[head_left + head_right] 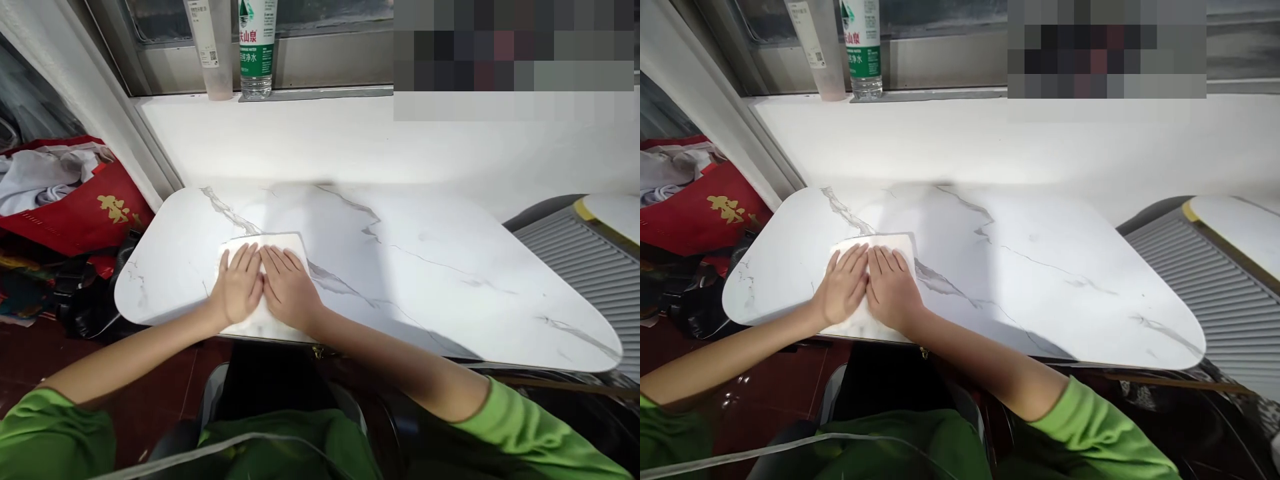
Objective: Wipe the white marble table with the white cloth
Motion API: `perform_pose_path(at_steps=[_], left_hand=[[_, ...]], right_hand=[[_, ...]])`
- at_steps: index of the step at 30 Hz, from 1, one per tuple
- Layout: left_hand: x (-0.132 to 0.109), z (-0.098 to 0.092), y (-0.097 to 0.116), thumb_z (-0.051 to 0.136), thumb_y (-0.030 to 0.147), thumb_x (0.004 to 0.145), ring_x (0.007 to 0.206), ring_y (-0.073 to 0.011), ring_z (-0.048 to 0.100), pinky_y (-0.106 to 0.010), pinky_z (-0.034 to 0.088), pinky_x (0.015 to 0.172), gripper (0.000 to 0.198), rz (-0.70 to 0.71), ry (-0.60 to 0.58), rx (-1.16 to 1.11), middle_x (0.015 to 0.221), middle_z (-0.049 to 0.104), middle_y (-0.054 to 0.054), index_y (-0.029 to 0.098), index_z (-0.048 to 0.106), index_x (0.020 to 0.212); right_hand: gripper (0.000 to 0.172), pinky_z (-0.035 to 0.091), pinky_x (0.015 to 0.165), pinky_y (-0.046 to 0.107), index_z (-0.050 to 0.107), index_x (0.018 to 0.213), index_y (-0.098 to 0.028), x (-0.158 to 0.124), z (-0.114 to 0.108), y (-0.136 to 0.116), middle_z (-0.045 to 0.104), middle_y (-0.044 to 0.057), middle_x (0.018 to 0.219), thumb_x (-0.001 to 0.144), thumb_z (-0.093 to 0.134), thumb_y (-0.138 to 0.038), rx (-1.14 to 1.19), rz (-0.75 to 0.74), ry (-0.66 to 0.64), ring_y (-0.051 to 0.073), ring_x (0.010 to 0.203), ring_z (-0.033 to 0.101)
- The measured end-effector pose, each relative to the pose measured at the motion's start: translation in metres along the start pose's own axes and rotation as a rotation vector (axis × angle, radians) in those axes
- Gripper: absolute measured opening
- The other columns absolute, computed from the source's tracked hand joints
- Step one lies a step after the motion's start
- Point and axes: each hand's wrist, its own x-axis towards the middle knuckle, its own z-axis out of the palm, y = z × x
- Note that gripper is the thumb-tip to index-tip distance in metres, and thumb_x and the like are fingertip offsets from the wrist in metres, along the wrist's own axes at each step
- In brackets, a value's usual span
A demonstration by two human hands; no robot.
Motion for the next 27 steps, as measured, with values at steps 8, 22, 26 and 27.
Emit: perform_pose_path(at_steps=[8, 22, 26, 27], left_hand=[[0.03, 0.002, 0.016, 0.029, 0.02, 0.097, 0.148, -0.0286, 0.03, -0.056, 0.018, 0.121, 0.051, 0.015, -0.06, -0.02, 0.157, 0.04, -0.017, 0.007, 0.041, 0.145], [0.2, 0.029, -0.027, 0.028, 0.019, 0.096, 0.146, -0.0255, 0.032, -0.053, 0.021, 0.12, 0.051, -0.018, -0.066, -0.051, 0.157, 0.039, -0.014, 0.012, 0.041, 0.145], [0.217, 0.033, -0.032, 0.028, 0.019, 0.096, 0.145, -0.0248, 0.034, -0.051, 0.023, 0.119, 0.05, 0.005, -0.058, -0.056, 0.156, 0.041, -0.012, 0.015, 0.043, 0.144], [0.217, 0.033, -0.032, 0.028, 0.019, 0.097, 0.145, -0.0248, 0.033, -0.051, 0.023, 0.119, 0.05, 0.007, -0.055, -0.052, 0.157, 0.04, -0.012, 0.014, 0.043, 0.144]], right_hand=[[0.054, 0.032, 0.117, 0.045, 0.051, 0.14, 0.003, 0.003, -0.001, 0.033, 0.058, 0.02, 0.141, 0.092, 0.031, -0.017, -0.028, 0.023, 0.012, 0.029, 0.134, 0.051], [0.053, 0.032, 0.113, 0.044, 0.052, 0.136, -0.003, 0.123, 0.022, 0.153, 0.056, 0.018, 0.143, 0.087, 0.034, -0.013, 0.021, 0.175, -0.022, 0.029, 0.133, 0.048], [0.053, 0.029, 0.114, 0.047, 0.051, 0.138, -0.004, 0.13, 0.026, 0.161, 0.053, 0.018, 0.147, 0.088, 0.034, -0.013, 0.001, 0.25, 0.001, 0.03, 0.138, 0.043], [0.053, 0.029, 0.115, 0.046, 0.051, 0.138, -0.004, 0.129, 0.025, 0.161, 0.054, 0.018, 0.145, 0.089, 0.034, -0.013, 0.001, 0.248, -0.007, 0.03, 0.137, 0.044]])
